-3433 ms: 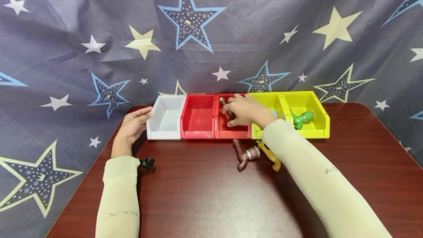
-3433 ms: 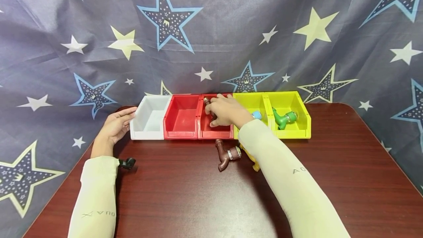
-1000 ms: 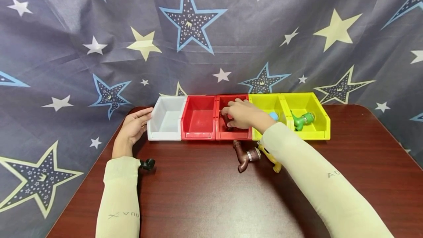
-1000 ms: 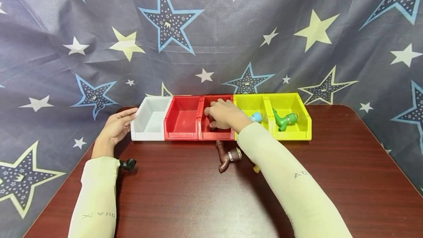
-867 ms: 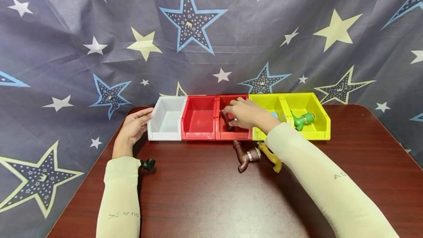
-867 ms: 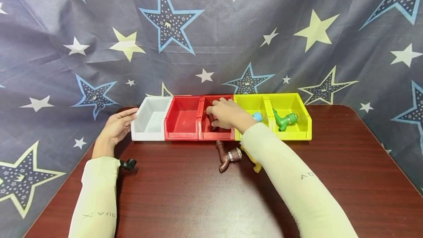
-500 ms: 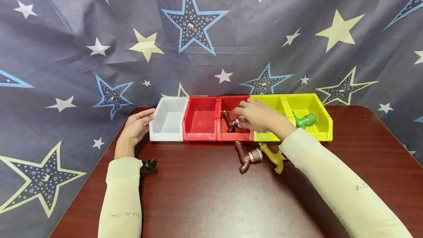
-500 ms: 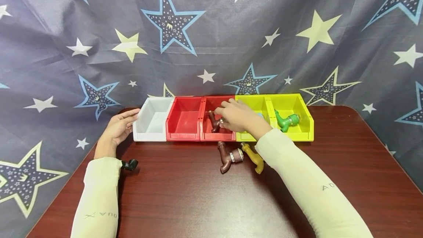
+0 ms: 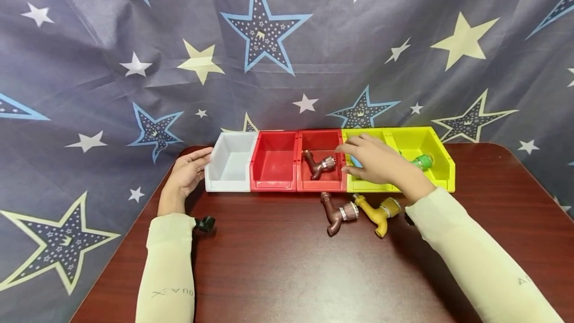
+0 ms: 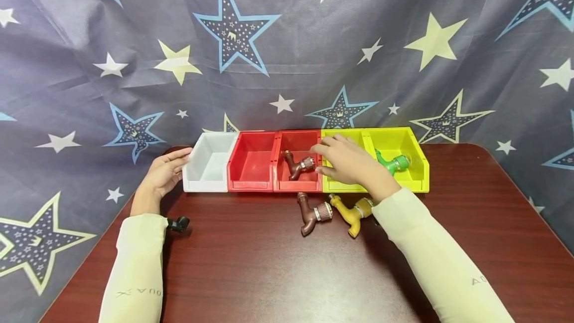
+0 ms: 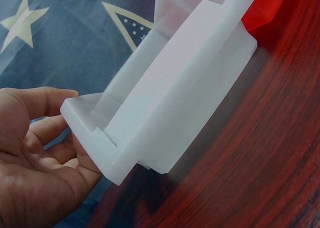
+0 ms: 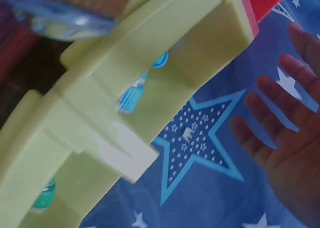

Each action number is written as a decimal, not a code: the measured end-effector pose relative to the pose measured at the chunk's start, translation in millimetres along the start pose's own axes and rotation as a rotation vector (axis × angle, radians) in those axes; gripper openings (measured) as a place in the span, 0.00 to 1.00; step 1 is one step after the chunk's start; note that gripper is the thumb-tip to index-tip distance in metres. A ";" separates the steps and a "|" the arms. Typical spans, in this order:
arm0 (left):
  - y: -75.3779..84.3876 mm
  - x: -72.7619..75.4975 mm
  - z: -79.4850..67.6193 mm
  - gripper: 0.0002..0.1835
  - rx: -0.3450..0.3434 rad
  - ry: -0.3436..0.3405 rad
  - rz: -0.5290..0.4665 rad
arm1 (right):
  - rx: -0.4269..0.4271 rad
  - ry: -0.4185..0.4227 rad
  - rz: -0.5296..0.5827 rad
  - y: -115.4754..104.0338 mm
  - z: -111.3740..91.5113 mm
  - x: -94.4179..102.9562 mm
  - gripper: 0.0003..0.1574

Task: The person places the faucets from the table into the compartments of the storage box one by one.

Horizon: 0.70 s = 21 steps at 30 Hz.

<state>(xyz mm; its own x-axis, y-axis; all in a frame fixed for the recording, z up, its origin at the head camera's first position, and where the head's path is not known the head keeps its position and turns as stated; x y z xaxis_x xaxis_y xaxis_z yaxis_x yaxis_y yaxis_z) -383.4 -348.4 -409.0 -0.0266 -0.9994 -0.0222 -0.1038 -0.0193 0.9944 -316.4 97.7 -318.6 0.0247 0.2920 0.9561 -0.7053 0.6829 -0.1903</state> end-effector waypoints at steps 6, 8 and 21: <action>-4.7 3.8 3.7 0.30 -0.012 0.010 0.007 | -0.055 0.028 0.034 17.0 -19.8 6.0 0.33; -5.2 4.1 4.7 0.30 -0.016 0.010 0.005 | -0.074 0.037 0.048 22.9 -27.0 8.9 0.33; -4.1 3.1 3.3 0.30 -0.005 0.016 0.015 | -0.166 0.126 0.136 60.2 -71.2 29.4 0.32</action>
Point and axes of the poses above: each hand's wrist, its own z-axis towards the middle knuckle, its own x-axis out of the back of the hand, y = z × x, the point moved 8 cm from there along z, towards the middle knuckle, and after that the axes turned 7 degrees about z, right-handed, at the moved point
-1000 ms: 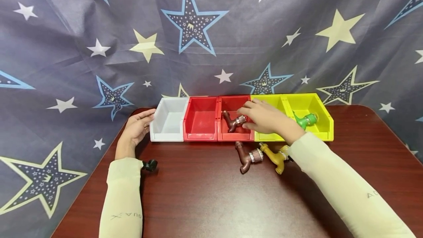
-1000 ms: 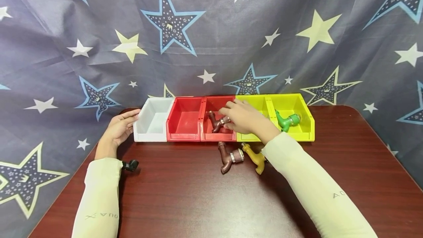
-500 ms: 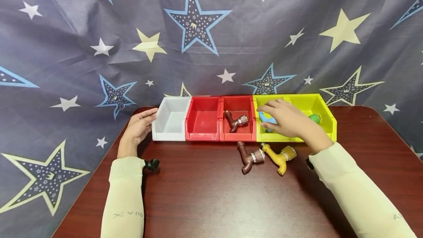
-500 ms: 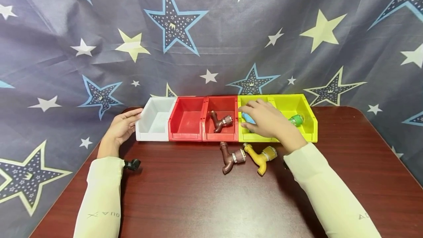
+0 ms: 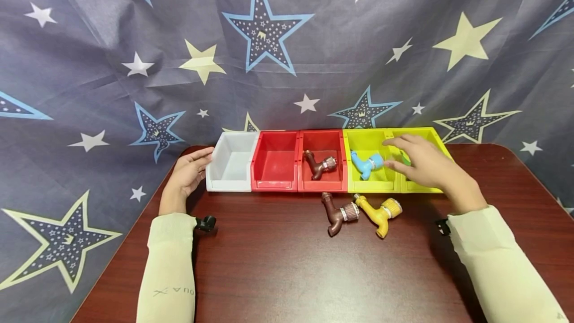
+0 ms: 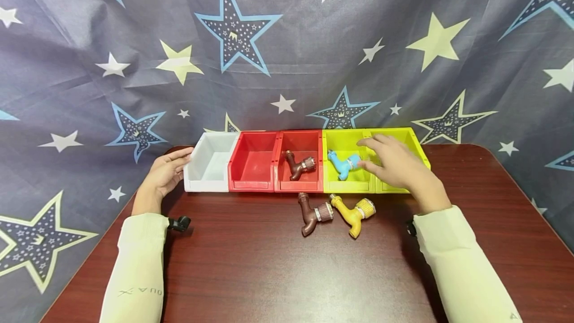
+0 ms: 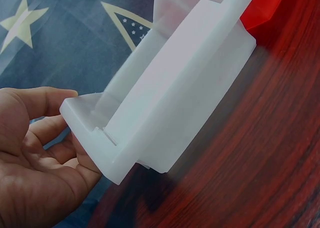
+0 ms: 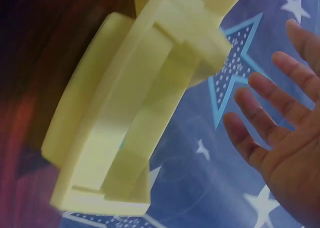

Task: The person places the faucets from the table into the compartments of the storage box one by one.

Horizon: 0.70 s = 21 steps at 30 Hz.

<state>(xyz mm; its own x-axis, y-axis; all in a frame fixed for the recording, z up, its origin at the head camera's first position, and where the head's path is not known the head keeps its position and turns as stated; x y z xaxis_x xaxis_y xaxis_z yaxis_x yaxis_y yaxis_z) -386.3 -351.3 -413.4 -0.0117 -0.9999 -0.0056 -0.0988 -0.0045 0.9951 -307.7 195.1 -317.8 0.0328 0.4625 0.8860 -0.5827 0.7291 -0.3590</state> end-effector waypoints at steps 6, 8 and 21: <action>6.5 -3.8 -5.5 0.29 0.008 -0.009 0.002 | -0.074 0.033 0.026 22.9 -13.0 12.0 0.32; 5.9 -3.8 -5.9 0.29 0.005 -0.010 0.006 | -0.101 0.043 0.033 29.6 -17.9 16.2 0.32; 10.4 -6.3 -8.9 0.29 -0.001 -0.004 0.005 | -0.196 0.184 0.020 69.7 -39.9 35.5 0.26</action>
Point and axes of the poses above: each hand's wrist, its own z-axis towards the middle knuckle, its own x-axis out of the back of the hand, y = z × x, the point moved 8 cm from there along z, towards the middle knuckle, and after that the axes turned 7 degrees about z, right-handed, at the moved point
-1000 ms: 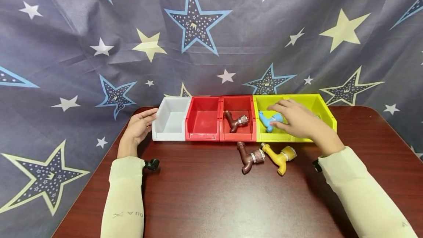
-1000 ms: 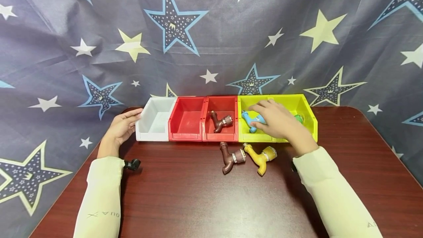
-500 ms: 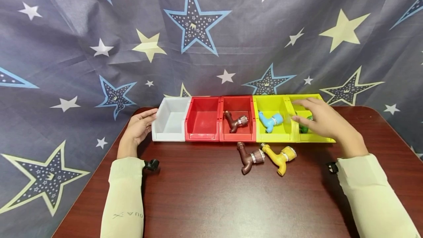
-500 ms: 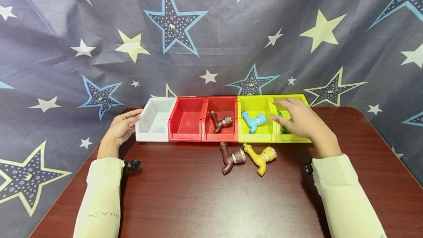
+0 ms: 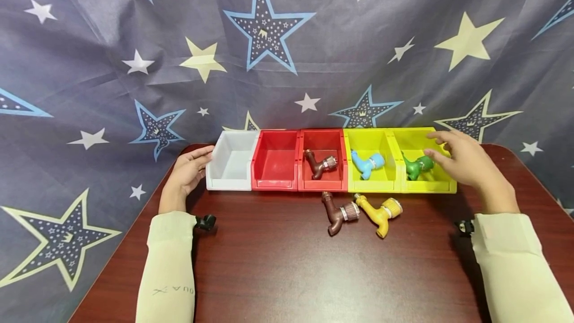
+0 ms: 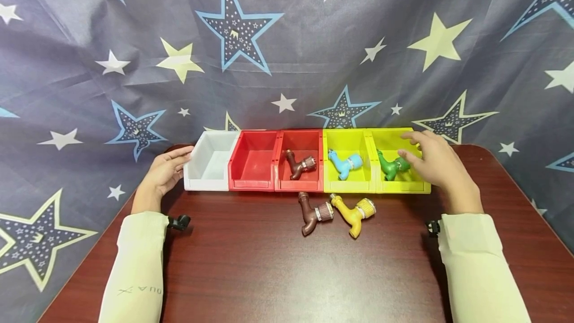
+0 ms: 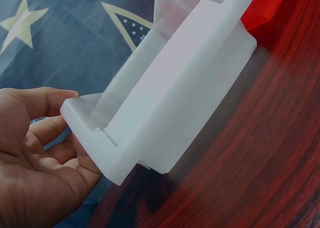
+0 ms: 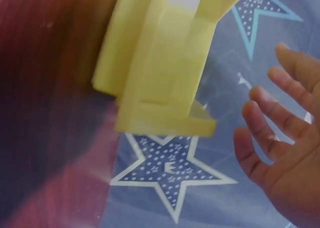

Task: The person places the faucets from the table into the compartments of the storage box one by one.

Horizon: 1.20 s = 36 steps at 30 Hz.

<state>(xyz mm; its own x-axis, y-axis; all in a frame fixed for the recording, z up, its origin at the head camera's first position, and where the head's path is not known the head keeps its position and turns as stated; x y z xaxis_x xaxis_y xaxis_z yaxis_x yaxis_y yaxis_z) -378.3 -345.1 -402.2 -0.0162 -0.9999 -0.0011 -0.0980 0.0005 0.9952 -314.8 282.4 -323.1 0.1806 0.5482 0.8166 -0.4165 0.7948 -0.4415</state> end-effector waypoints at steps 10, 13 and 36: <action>0.4 -0.8 -0.7 0.28 0.002 0.006 0.012 | -0.135 0.090 0.027 40.0 -13.1 13.4 0.23; -2.9 1.8 2.7 0.28 0.002 0.010 0.020 | -0.173 0.102 0.037 49.9 -17.7 15.4 0.23; -7.6 5.5 8.0 0.29 -0.025 0.005 0.026 | -0.602 -0.101 0.559 87.4 -29.4 -18.2 0.42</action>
Point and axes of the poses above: each hand's wrist, its own z-axis towards the middle knuckle, its own x-axis out of the back of the hand, y = z × x, the point moved 8 cm from there along z, towards the middle knuckle, and after that the axes turned 7 degrees about z, right-handed, at the moved point
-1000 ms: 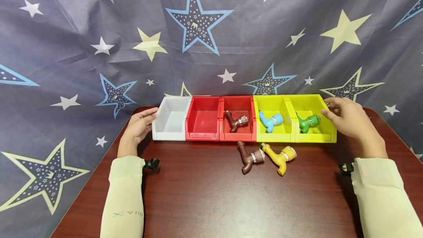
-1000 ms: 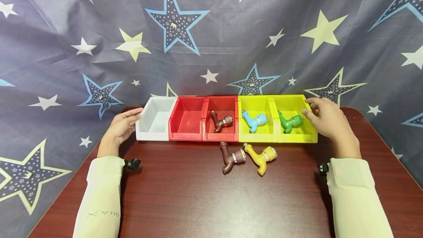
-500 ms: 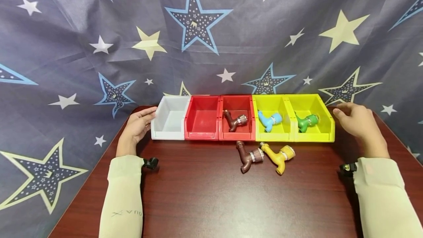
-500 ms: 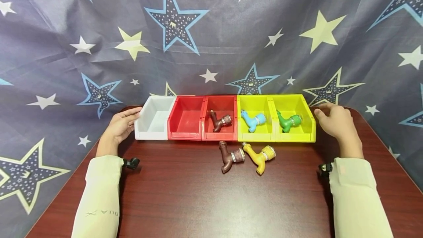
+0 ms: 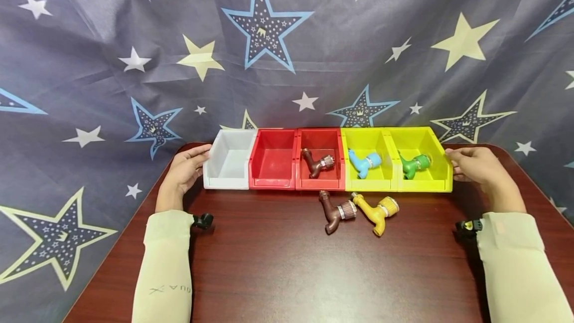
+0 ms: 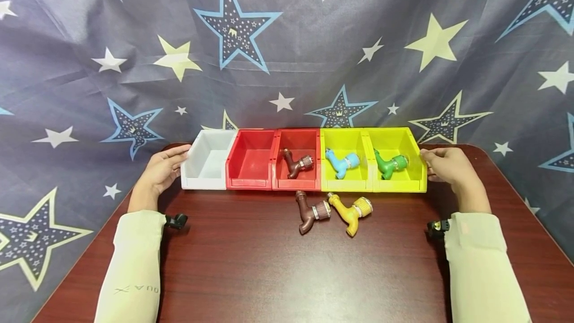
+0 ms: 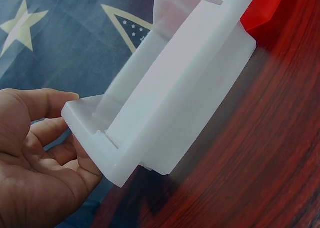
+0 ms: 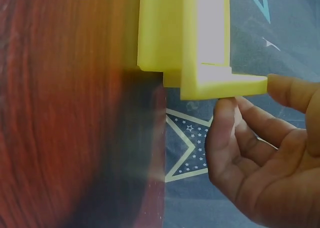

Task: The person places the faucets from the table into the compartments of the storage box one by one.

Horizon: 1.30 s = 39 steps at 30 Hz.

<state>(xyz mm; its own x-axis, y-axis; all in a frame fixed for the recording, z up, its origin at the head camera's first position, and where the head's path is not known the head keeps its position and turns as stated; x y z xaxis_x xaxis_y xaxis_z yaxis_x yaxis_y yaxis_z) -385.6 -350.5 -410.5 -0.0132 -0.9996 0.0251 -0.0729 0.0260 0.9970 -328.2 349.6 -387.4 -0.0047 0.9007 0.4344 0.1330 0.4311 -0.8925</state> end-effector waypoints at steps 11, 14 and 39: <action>5.3 -1.0 -3.9 0.29 0.019 0.005 0.026 | -0.033 -0.164 0.192 11.1 1.4 -2.5 0.28; 2.9 1.5 -3.0 0.29 0.017 0.008 0.038 | -0.026 -0.205 0.240 13.9 2.1 -3.5 0.23; 91.5 -44.0 -28.7 0.15 -0.451 0.309 0.905 | -0.015 -0.217 0.224 11.2 -1.3 -5.7 0.36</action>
<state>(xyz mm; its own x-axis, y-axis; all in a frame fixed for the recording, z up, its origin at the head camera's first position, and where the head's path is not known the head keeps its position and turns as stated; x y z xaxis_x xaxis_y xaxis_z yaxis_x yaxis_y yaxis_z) -363.1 -304.5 -318.3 0.3819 -0.5706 0.7271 0.2155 0.8199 0.5303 -325.4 349.2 -399.7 -0.1853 0.9642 0.1898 0.1690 0.2215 -0.9604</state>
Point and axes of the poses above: each hand's wrist, its own z-axis towards the middle knuckle, its own x-axis out of the back of the hand, y = z × x, the point moved 8 cm from there along z, towards the middle knuckle, and after that the axes turned 7 degrees about z, right-handed, at the moved point
